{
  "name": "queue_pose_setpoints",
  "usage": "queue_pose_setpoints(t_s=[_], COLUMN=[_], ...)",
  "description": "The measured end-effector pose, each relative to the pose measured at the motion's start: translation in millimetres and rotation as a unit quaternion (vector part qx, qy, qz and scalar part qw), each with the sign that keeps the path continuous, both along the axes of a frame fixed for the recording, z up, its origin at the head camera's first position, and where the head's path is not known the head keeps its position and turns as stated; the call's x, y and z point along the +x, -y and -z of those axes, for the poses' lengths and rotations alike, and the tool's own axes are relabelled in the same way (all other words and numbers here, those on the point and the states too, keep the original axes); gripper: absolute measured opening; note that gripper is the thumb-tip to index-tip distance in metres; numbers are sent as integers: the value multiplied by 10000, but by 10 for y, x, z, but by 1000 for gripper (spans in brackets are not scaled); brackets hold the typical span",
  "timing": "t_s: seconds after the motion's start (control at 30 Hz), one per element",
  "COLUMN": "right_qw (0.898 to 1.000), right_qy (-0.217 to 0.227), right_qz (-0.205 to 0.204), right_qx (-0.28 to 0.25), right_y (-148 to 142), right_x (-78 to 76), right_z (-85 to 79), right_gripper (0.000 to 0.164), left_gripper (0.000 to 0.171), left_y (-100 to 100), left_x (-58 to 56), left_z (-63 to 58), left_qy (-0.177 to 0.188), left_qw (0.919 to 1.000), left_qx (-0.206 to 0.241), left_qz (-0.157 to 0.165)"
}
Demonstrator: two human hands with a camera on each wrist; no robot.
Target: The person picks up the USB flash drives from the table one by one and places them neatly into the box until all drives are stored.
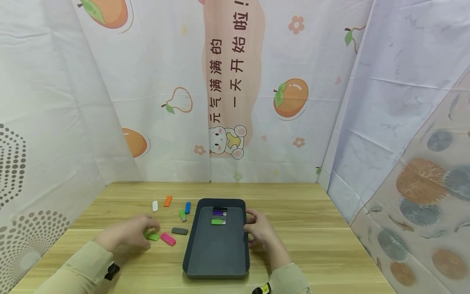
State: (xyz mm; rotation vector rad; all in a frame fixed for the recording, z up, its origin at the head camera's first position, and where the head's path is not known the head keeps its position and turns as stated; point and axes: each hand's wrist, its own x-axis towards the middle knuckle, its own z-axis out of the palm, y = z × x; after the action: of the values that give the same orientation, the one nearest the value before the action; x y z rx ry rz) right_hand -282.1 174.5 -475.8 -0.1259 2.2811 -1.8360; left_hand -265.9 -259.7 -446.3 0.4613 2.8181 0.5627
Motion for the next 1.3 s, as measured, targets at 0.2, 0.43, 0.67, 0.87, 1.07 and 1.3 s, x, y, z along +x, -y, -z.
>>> queue_pose_setpoints(t_s=[0.2,0.43,0.67,0.87,1.07,1.3], right_qw=[10000,9999,9999,9999,9998,9995], right_qy=[10,55,63,93,34,45], right_qz=[2,-41,-38,0,-120,-180], right_qx=[-5,-85,-82,-92,-168,-265], right_y=[0,-2,-2,-6,-15,-17], right_x=[1,-10,-14,-16,-18,-25], right_z=[4,-3,-16,-8,8,20], right_gripper=[71,72,72,71,71,70], left_gripper=[45,42,37,31,26,25], left_y=[2,17,4,-6,-16,-36], left_x=[-6,-35,-43,-68,-70,-52], left_z=[21,55,62,79,96,87], left_qy=[-95,-67,-85,-94,-156,-199], left_qw=[10000,9999,9999,9999,9998,9997], left_qx=[-5,13,43,-51,-67,2], left_qz=[-25,-142,-59,17,119,139])
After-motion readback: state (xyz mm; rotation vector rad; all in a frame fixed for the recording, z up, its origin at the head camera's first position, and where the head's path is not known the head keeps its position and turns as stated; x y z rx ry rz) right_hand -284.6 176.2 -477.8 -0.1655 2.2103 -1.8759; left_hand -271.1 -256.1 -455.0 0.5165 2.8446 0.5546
